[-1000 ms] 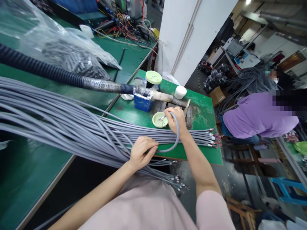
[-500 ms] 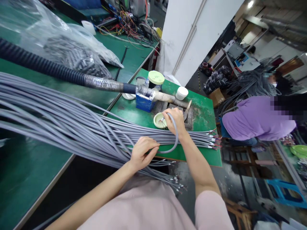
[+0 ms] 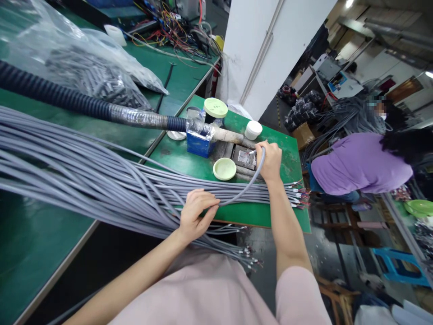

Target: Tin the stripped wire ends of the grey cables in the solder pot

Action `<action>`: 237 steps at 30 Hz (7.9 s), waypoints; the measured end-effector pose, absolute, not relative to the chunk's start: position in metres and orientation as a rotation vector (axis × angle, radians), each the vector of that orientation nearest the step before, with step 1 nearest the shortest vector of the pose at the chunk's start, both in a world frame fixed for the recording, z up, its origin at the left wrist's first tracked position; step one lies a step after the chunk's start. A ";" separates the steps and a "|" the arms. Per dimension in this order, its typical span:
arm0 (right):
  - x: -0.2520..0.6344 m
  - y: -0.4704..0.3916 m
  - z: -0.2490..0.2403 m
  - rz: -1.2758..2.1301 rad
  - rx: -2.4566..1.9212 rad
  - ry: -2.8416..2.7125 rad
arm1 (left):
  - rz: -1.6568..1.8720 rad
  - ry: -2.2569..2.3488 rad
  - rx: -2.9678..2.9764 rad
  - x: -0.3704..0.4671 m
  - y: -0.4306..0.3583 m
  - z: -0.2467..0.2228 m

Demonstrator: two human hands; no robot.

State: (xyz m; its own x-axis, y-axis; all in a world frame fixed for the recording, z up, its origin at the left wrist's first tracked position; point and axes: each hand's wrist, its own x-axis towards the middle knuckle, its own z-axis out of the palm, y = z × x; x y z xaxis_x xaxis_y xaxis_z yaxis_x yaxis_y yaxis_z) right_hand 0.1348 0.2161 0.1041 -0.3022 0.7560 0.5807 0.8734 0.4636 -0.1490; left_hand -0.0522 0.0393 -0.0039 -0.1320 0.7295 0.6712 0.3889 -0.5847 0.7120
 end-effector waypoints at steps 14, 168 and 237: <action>0.142 0.254 0.077 -0.103 -1.478 -2.212 | 1.755 1.244 1.862 -0.053 0.041 -0.001; 0.153 0.287 0.046 0.766 -2.022 -2.137 | 1.303 1.229 1.811 -0.033 0.051 -0.003; 0.167 0.013 0.028 1.635 -1.225 -1.269 | 1.314 0.729 0.440 -0.002 0.036 0.047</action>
